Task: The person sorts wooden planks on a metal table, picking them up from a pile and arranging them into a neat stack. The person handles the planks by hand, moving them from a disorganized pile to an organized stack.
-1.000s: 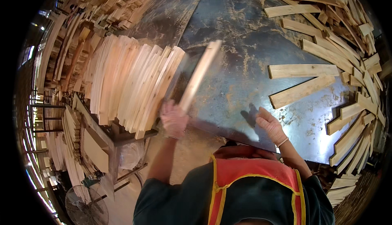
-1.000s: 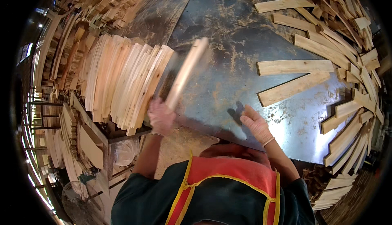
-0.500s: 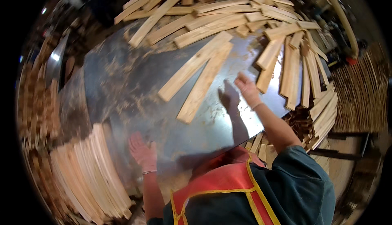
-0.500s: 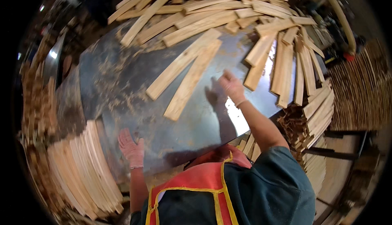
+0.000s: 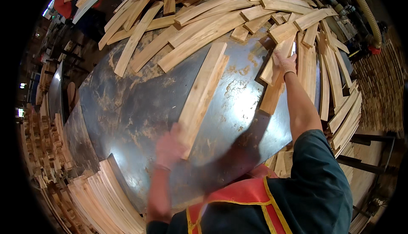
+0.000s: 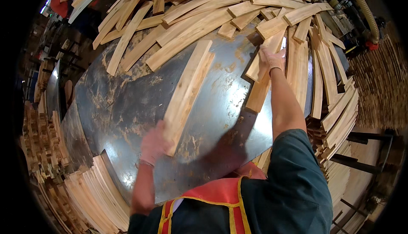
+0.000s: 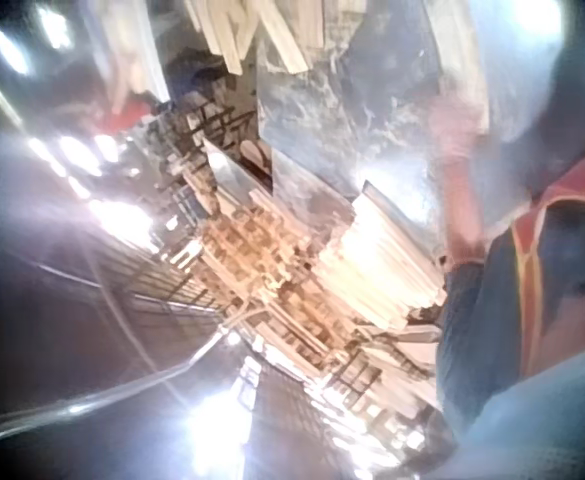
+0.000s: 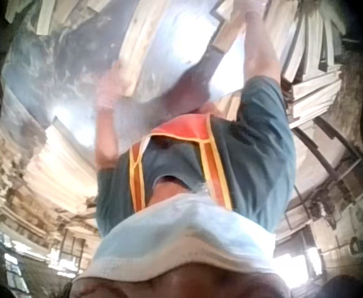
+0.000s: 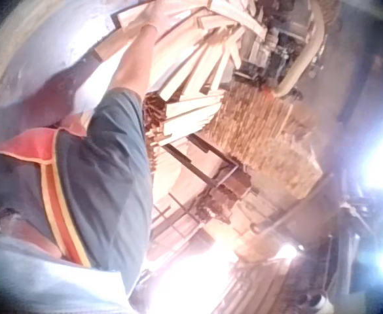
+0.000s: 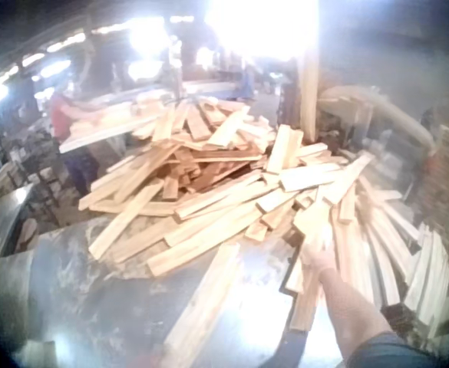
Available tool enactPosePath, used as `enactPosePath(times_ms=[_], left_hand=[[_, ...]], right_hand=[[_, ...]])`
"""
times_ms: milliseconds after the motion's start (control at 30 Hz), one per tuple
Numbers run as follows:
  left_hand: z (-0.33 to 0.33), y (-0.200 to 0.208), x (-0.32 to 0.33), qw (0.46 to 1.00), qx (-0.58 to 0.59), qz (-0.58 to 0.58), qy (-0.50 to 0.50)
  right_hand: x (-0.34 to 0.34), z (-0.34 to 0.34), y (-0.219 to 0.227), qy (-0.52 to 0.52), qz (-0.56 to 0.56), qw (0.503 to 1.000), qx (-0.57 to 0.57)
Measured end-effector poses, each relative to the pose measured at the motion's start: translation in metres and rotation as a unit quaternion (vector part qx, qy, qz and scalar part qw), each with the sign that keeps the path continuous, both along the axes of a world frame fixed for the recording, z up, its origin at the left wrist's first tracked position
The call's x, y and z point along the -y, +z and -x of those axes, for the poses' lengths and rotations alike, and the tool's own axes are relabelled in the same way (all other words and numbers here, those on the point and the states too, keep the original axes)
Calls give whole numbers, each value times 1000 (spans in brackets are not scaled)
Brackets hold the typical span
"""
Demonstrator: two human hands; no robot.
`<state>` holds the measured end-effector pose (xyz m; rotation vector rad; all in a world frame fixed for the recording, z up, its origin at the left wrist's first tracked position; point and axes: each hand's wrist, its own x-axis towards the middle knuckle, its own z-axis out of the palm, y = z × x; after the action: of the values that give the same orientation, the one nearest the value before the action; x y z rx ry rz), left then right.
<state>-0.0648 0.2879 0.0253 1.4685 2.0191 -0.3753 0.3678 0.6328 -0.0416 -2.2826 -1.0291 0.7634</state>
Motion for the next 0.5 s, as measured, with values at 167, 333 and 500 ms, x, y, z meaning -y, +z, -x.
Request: enactPosePath(times_ms=[167,333,500], left_hand=[[-53,-52,70,963,-116,-241,-31],[2,-42,94,793,505,-130,315],[28,-48,179,754,571,-105,306]], right_hand=[[36,56,-17,-62,-99,917,-382],[195,132,-8,55,-52,835,-545],[393,219,25,252,55,858,-444]])
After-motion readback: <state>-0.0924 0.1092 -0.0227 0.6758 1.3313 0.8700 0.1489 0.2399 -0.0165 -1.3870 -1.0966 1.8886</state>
